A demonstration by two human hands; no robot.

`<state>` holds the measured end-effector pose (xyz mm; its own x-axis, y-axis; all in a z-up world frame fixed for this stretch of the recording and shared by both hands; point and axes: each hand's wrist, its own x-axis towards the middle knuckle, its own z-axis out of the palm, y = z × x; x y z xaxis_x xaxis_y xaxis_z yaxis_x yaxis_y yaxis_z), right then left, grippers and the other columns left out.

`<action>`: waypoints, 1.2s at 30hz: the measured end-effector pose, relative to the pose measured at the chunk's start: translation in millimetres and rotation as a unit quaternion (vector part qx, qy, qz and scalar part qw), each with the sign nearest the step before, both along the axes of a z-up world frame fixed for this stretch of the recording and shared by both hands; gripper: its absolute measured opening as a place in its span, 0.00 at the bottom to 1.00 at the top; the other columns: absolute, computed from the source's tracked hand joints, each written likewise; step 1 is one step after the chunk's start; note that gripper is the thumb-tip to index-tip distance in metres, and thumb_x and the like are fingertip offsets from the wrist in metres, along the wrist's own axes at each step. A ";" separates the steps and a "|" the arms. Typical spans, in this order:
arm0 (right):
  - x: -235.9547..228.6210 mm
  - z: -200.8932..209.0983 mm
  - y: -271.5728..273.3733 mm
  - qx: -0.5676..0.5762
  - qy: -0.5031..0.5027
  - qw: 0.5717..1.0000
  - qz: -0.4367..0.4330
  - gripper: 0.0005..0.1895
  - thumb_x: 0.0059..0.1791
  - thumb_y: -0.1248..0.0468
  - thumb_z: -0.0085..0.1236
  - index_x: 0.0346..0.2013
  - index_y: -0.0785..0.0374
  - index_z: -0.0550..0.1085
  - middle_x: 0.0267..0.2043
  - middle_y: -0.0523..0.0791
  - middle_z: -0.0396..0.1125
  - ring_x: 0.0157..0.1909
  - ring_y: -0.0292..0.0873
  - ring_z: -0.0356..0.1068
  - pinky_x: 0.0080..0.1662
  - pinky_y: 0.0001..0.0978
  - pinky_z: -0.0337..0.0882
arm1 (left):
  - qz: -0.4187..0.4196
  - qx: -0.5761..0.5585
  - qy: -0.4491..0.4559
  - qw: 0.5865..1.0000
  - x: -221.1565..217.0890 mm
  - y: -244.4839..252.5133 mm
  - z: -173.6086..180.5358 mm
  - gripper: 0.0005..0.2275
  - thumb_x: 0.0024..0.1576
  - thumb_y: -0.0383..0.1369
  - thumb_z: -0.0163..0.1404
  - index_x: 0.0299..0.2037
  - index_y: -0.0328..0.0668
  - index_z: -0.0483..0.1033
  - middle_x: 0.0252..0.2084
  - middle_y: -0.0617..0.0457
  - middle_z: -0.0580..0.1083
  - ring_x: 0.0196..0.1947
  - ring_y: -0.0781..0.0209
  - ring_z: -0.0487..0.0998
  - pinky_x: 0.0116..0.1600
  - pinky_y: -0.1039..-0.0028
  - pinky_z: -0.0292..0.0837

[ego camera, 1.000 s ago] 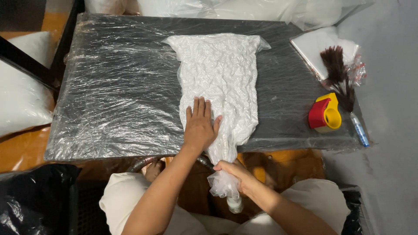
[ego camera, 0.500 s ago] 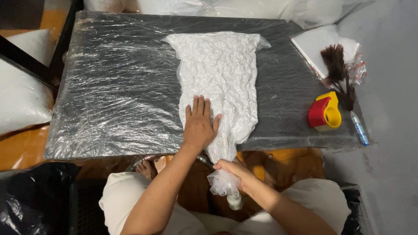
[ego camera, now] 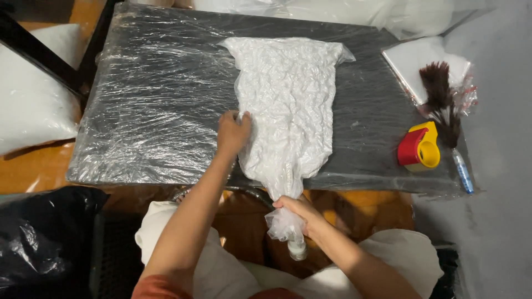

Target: Vacuuming air out of a plastic bag containing a pillow and sealing it with tape.

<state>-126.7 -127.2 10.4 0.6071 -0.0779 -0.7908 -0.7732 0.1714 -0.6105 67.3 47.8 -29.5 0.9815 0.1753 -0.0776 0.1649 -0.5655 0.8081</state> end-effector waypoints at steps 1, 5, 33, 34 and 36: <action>-0.6 -4.8 -0.8 0.000 -0.004 1.000 -0.007 0.41 0.31 0.64 0.71 0.56 0.79 0.69 0.40 0.59 0.67 0.39 0.55 0.72 0.36 0.50 0.76 | 0.014 -0.007 0.048 0.999 16.7 5.5 -23.0 0.26 0.61 0.52 0.47 0.59 0.39 0.72 0.51 0.45 0.74 0.57 0.44 0.75 0.57 0.55 0.72; -1.7 -9.3 -0.6 -0.009 -0.006 1.000 -0.017 0.40 0.30 0.64 0.71 0.54 0.79 0.69 0.39 0.60 0.67 0.39 0.56 0.72 0.37 0.51 0.74 | 0.037 0.002 0.110 0.993 54.8 16.8 -69.9 0.30 0.58 0.67 0.42 0.56 0.57 0.78 0.49 0.56 0.79 0.54 0.52 0.79 0.55 0.57 0.75; -0.2 7.0 0.4 -0.029 0.051 0.998 -0.005 0.44 0.33 0.65 0.70 0.62 0.75 0.67 0.43 0.58 0.68 0.42 0.55 0.73 0.39 0.50 0.75 | 0.162 -0.109 -0.026 0.980 57.3 -9.4 -25.1 0.09 0.66 0.40 0.42 0.45 0.49 0.72 0.42 0.43 0.80 0.49 0.41 0.80 0.55 0.54 0.74; -0.4 5.7 0.1 -0.027 0.050 0.998 -0.007 0.44 0.32 0.65 0.70 0.62 0.74 0.67 0.43 0.58 0.69 0.42 0.55 0.73 0.39 0.50 0.75 | 0.176 -0.126 -0.061 0.974 62.0 -10.1 -34.3 0.09 0.66 0.38 0.42 0.42 0.44 0.72 0.39 0.39 0.78 0.47 0.38 0.80 0.52 0.54 0.74; -0.5 3.5 -0.4 -0.025 0.048 0.998 -0.011 0.45 0.32 0.66 0.71 0.62 0.74 0.67 0.44 0.58 0.69 0.42 0.55 0.73 0.39 0.51 0.75 | 0.189 -0.143 -0.096 0.967 73.3 -11.5 -52.9 0.10 0.65 0.36 0.42 0.39 0.39 0.72 0.36 0.35 0.77 0.44 0.35 0.79 0.50 0.53 0.73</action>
